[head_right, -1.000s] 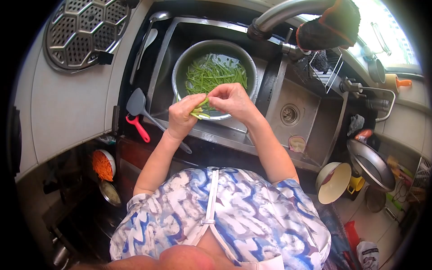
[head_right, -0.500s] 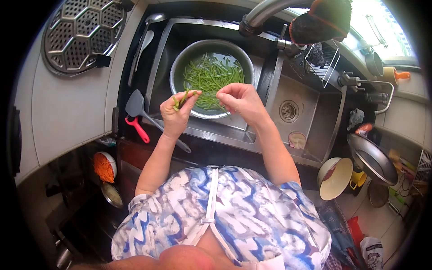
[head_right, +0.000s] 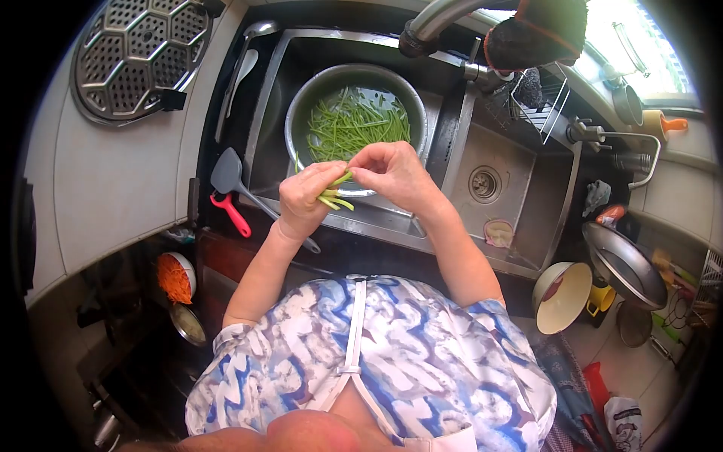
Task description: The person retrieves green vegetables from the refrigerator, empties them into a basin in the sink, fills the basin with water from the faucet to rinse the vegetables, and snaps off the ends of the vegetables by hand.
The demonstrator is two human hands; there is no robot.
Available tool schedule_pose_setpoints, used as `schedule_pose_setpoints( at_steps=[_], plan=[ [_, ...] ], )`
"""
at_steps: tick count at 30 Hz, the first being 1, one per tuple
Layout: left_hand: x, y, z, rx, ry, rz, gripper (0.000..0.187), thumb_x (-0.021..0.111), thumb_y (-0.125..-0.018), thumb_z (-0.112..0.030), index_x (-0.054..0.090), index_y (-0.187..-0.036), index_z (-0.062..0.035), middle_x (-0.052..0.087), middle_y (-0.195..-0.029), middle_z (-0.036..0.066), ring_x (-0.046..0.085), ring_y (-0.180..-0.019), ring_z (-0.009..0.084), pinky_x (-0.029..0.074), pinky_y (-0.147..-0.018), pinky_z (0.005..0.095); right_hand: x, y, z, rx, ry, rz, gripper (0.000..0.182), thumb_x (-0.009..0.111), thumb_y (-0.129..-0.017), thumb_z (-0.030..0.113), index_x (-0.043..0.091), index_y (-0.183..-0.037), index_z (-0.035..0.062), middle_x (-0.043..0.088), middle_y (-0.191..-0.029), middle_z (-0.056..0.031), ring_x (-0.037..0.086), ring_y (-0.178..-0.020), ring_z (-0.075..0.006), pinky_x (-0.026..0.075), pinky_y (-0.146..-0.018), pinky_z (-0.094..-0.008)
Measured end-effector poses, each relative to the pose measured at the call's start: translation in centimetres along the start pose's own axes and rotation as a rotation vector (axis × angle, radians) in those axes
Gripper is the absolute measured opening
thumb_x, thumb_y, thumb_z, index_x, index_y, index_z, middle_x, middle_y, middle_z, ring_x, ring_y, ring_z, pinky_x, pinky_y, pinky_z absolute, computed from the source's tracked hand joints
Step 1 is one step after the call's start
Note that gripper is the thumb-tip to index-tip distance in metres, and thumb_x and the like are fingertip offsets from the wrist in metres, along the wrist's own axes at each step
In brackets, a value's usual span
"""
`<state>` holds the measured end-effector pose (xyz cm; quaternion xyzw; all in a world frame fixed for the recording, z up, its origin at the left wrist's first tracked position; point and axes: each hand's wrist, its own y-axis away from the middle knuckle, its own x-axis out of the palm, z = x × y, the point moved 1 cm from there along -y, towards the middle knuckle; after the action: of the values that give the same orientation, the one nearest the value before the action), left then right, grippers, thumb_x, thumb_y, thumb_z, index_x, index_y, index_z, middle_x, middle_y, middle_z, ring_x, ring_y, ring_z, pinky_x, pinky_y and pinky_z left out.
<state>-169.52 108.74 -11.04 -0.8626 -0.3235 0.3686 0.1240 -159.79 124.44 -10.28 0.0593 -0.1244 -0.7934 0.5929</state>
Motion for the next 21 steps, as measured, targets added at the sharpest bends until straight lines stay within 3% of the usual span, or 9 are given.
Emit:
schedule_pose_setpoints(
  at_steps=[5, 7, 10, 12, 13, 15, 17, 19, 21],
  plan=[
    [0.6, 0.7, 0.3, -0.05, 0.094, -0.005, 0.021, 0.068, -0.075, 0.004, 0.068, -0.095, -0.0018, 0.069, -0.088, 0.014, 0.068, -0.078, 0.0249, 0.054, -0.067, 0.0289, -0.1, -0.3, -1.1, -0.061, 0.068, 0.025, 0.007, 0.065, -0.078, 0.004, 0.065, -0.083, -0.0005, 0.061, -0.069, 0.0021, 0.051, -0.058, -0.0011, 0.038, -0.049, -0.0158],
    [1.0, 0.9, 0.3, -0.099, 0.172, -0.022, 0.019, 0.067, -0.077, 0.004, 0.068, -0.095, -0.0016, 0.069, -0.087, 0.013, 0.068, -0.077, 0.0231, 0.053, -0.066, 0.028, 0.2, -0.2, -0.9, 0.066, -0.138, 0.034, 0.006, 0.066, -0.078, 0.006, 0.063, -0.08, 0.001, 0.058, -0.066, 0.0019, 0.048, -0.055, -0.0015, 0.036, -0.047, -0.0164],
    [1.4, 0.9, 0.0, -0.182, 0.3, -0.089, 0.016, 0.066, -0.081, 0.003, 0.069, -0.096, -0.0017, 0.07, -0.086, 0.01, 0.066, -0.071, 0.0148, 0.05, -0.062, 0.0229, 0.6, 0.0, -1.9, 0.164, -0.384, -0.009, 0.007, 0.066, -0.079, 0.008, 0.061, -0.08, 0.0029, 0.056, -0.064, 0.0017, 0.046, -0.051, -0.0028, 0.035, -0.045, -0.0169],
    [1.4, 0.8, -0.2, -0.383, 0.468, -0.175, 0.011, 0.063, -0.085, 0.0, 0.068, -0.095, -0.0022, 0.07, -0.087, 0.008, 0.055, -0.057, 0.0056, 0.042, -0.051, 0.0175, 0.2, 0.5, -1.6, 0.169, -0.406, -0.065, 0.007, 0.066, -0.08, 0.009, 0.061, -0.081, 0.0034, 0.056, -0.065, 0.0013, 0.046, -0.051, -0.0037, 0.035, -0.045, -0.0172],
    [1.1, 0.5, -0.2, -0.383, 0.468, -0.177, 0.011, 0.063, -0.085, 0.0, 0.068, -0.095, -0.0022, 0.07, -0.087, 0.008, 0.055, -0.057, 0.0056, 0.042, -0.051, 0.0175, 0.0, 0.7, -1.5, 0.174, -0.428, -0.114, 0.008, 0.065, -0.081, 0.01, 0.061, -0.082, 0.0039, 0.056, -0.065, 0.0009, 0.046, -0.05, -0.0045, 0.035, -0.044, -0.0176],
    [-0.3, 0.1, 0.6, -0.701, 0.826, -0.46, 0.008, 0.061, -0.089, -0.006, 0.065, -0.095, -0.004, 0.069, -0.092, 0.008, 0.04, -0.048, 0.0012, 0.031, -0.043, 0.0155, -1.9, 1.6, -2.1, 0.082, -0.324, -0.228, 0.007, 0.065, -0.082, 0.01, 0.062, -0.083, 0.0044, 0.056, -0.066, 0.0002, 0.046, -0.051, -0.0042, 0.036, -0.045, -0.0176],
    [-2.2, 0.0, 3.6, -0.707, 0.892, -0.659, 0.008, 0.058, -0.092, -0.01, 0.062, -0.097, -0.0057, 0.067, -0.098, 0.011, 0.032, -0.045, -0.0002, 0.026, -0.039, 0.0162, -4.7, 3.1, -1.8, 0.088, -0.191, -0.36, 0.008, 0.066, -0.082, 0.013, 0.063, -0.083, 0.0057, 0.057, -0.067, 0.0014, 0.047, -0.052, -0.0036, 0.037, -0.046, -0.0171],
    [-4.9, 0.4, 5.9, -0.695, 0.965, -0.81, 0.009, 0.057, -0.093, -0.013, 0.063, -0.095, -0.0066, 0.066, -0.1, 0.01, 0.033, -0.044, -0.0011, 0.028, -0.038, 0.0149, -7.6, 5.1, -1.4, 0.044, -0.156, -0.519, 0.008, 0.063, -0.082, 0.012, 0.064, -0.083, 0.0041, 0.056, -0.067, 0.0021, 0.047, -0.055, -0.004, 0.036, -0.048, -0.0181],
    [-7.0, 1.4, 8.3, -0.659, 1.003, -0.826, 0.011, 0.056, -0.093, -0.014, 0.06, -0.1, -0.0061, 0.065, -0.1, 0.01, 0.032, -0.044, -0.0009, 0.029, -0.038, 0.0153, -9.8, 7.1, -1.2, 0.04, -0.102, -0.657, 0.006, 0.062, -0.083, 0.01, 0.064, -0.082, 0.0043, 0.055, -0.066, 0.0029, 0.047, -0.056, -0.0033, 0.036, -0.05, -0.0173]
  ],
)
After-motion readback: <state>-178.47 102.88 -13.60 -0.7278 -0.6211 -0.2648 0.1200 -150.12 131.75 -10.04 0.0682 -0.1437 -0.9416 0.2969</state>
